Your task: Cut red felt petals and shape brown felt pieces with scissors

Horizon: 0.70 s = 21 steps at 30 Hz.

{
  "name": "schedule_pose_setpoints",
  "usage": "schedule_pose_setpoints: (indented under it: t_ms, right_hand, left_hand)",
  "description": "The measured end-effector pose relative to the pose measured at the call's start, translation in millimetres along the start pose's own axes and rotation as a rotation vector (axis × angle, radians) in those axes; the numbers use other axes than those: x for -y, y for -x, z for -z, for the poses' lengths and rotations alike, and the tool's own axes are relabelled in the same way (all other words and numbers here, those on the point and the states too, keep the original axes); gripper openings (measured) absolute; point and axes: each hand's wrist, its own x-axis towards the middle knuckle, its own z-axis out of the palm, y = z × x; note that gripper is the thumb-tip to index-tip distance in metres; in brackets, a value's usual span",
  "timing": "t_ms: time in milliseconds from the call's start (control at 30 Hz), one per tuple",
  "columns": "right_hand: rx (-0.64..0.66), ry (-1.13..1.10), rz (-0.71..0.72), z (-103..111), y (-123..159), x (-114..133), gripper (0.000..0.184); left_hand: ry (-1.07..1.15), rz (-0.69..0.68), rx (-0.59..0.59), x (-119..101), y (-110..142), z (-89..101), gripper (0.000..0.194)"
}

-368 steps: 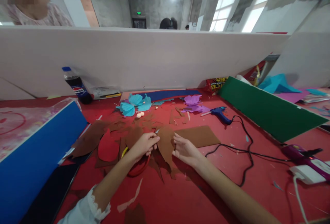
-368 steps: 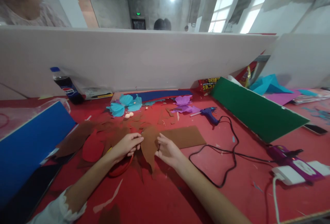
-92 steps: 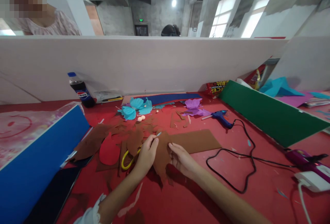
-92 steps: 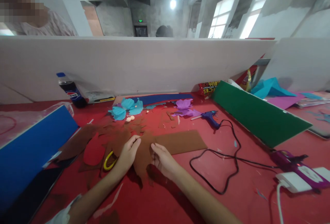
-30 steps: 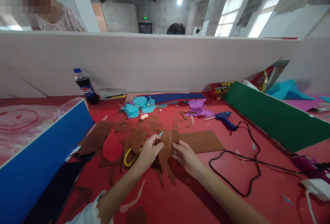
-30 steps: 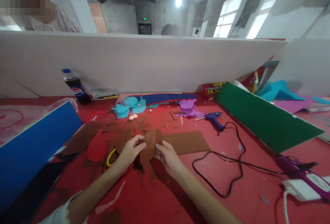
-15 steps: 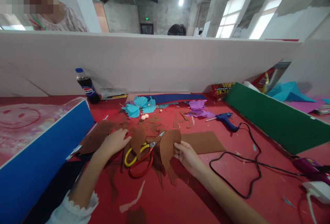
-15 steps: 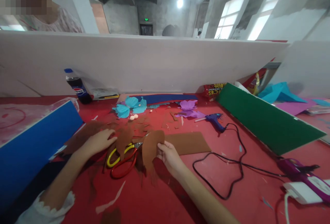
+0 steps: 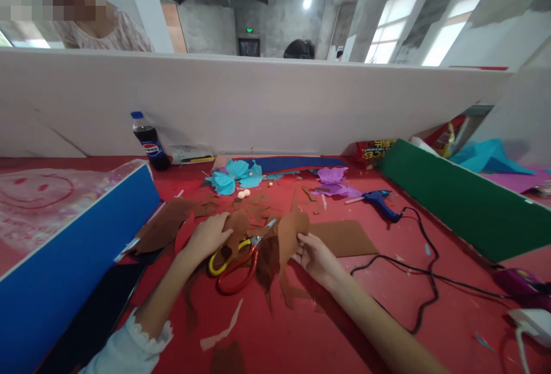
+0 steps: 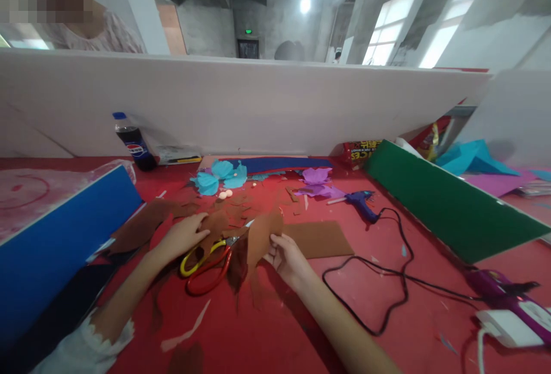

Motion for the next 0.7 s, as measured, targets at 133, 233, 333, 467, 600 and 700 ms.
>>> schedule_pose_setpoints:
  t_ms: [133, 233, 333, 467, 600, 700]
  right_hand:
    - [-0.04, -0.111, -0.019, 6.5, -2.8, 7.1, 0.008]
    - [-0.043, -0.156, 0.002, 8.3, -2.9, 11.8, 0.01]
    - [-0.028, -0.192, 0.003, 6.5, -1.7, 17.2, 0.009]
    - [-0.041, -0.231, 0.042, 4.6, -0.5, 26.6, 0.011]
    - [-0.051, -0.245, 0.073, 7.9, -1.0, 37.3, 0.012]
    - [-0.056, -0.221, 0.121, 12.8, -1.8, 44.6, 0.011]
  left_hand:
    - [0.105, 0.071, -0.011, 5.8, -5.6, 5.9, 0.023]
    - [0.137, 0.079, -0.12, 10.9, -8.1, 14.7, 0.017]
    - [0.185, 0.125, -0.246, 19.2, -8.5, 23.3, 0.018]
    - [0.321, 0.207, -0.333, 31.7, -9.7, 30.8, 0.018]
    - [0.71, 0.24, -0.51, 37.0, -11.9, 35.9, 0.018]
    - [1.15, 0.295, -0.631, 37.1, -11.3, 43.5, 0.019]
